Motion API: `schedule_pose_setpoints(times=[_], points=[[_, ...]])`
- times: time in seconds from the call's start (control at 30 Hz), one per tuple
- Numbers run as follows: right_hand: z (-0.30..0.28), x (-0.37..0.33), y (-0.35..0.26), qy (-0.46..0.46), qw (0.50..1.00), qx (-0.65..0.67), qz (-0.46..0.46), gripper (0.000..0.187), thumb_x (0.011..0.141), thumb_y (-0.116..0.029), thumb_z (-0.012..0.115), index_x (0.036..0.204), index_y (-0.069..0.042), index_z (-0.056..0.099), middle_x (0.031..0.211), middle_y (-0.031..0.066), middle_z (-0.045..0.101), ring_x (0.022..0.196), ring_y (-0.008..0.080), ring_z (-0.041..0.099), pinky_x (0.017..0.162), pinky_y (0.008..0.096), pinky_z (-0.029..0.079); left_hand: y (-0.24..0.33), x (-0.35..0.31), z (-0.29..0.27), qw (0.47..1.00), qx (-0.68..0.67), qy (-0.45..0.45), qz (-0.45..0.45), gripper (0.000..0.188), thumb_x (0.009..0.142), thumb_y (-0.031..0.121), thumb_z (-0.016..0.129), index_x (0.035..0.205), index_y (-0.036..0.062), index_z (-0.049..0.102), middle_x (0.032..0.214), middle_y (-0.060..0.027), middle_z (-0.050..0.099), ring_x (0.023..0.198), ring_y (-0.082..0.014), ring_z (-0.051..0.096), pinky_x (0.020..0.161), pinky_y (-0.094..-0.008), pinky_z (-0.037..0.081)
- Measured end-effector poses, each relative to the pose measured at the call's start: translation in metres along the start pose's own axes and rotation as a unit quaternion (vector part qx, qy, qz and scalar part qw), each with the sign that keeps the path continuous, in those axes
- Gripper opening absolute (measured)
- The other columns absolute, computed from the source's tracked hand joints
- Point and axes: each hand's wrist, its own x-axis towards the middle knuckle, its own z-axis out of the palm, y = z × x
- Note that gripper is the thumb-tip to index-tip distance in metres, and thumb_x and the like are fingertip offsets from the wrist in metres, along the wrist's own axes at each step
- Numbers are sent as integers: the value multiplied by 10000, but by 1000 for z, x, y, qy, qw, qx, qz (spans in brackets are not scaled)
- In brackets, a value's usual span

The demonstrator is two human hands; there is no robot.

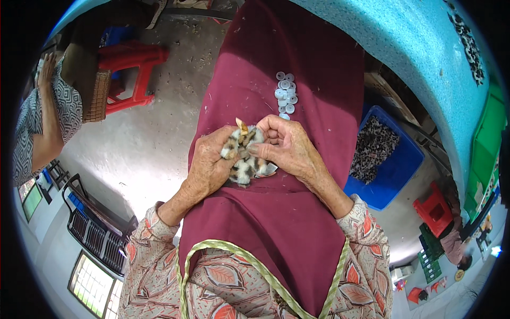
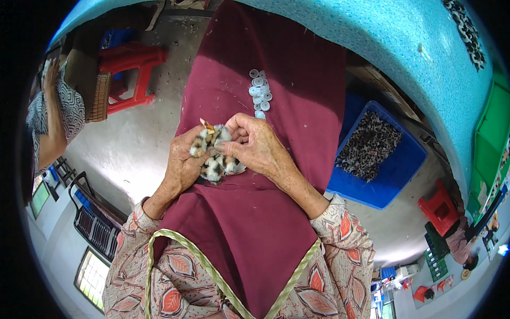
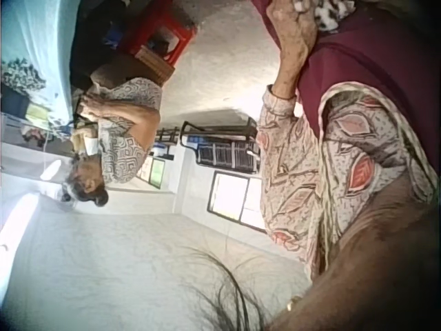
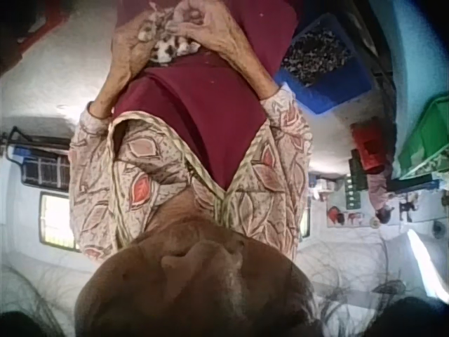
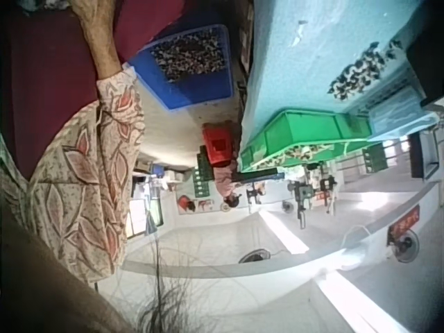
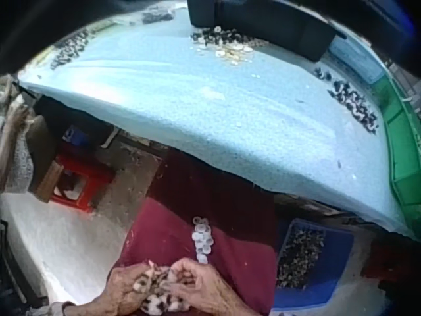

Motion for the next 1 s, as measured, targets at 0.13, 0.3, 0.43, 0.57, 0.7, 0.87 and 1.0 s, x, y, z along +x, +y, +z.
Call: schedule_pose_setpoints(times=[0.13,0.3,0.43,0.57,0.7,0.87,1.0], points=[[-3,1,3,-7,1000,15,10,163,790,-29,700,847,-1,550,718,36,628,628,74,600,551,225,498,1,1,-2,999,-15,-24,-43,266,760,43,684,1005,-19,600,848,-129,664,758,-190,644,671,-315,495],[4,0,4,30,999,-18,5,129,805,-12,671,841,6,549,709,34,624,641,63,593,554,222,490,-2,-2,-3,996,-53,-27,-66,288,765,103,724,1008,-11,618,805,-118,672,716,-161,642,647,-296,499],[6,-2,11,42,999,-15,-26,176,799,-39,692,860,3,533,727,29,621,644,66,590,560,224,489,3,-1,1,996,-45,-6,-82,253,785,106,706,995,-6,619,763,-107,671,681,-135,634,621,-291,497],[15,-8,15,57,995,3,-82,261,770,-71,735,880,5,511,735,46,618,647,85,599,563,246,502,3,-1,6,997,-6,15,-73,207,796,95,676,960,-8,602,751,-115,656,676,-177,644,603,-309,497],[17,-8,23,82,993,-62,-55,317,738,-80,767,887,11,503,727,71,618,657,101,614,562,268,515,-4,-4,14,995,94,43,9,173,773,40,634,930,-8,581,767,-134,623,678,-268,642,595,-340,498],[16,-7,19,76,994,-75,-24,293,734,-30,754,895,9,512,791,69,635,745,91,619,640,239,526,-8,-5,22,992,97,77,35,167,754,2,603,917,-15,570,782,-139,605,685,-292,633,602,-356,496],[10,-5,12,53,998,-32,0,264,737,13,735,910,11,535,832,63,639,790,84,615,674,216,528,-9,-3,21,994,81,67,23,202,744,2,624,941,-1,584,786,-125,617,694,-267,634,618,-335,497]])
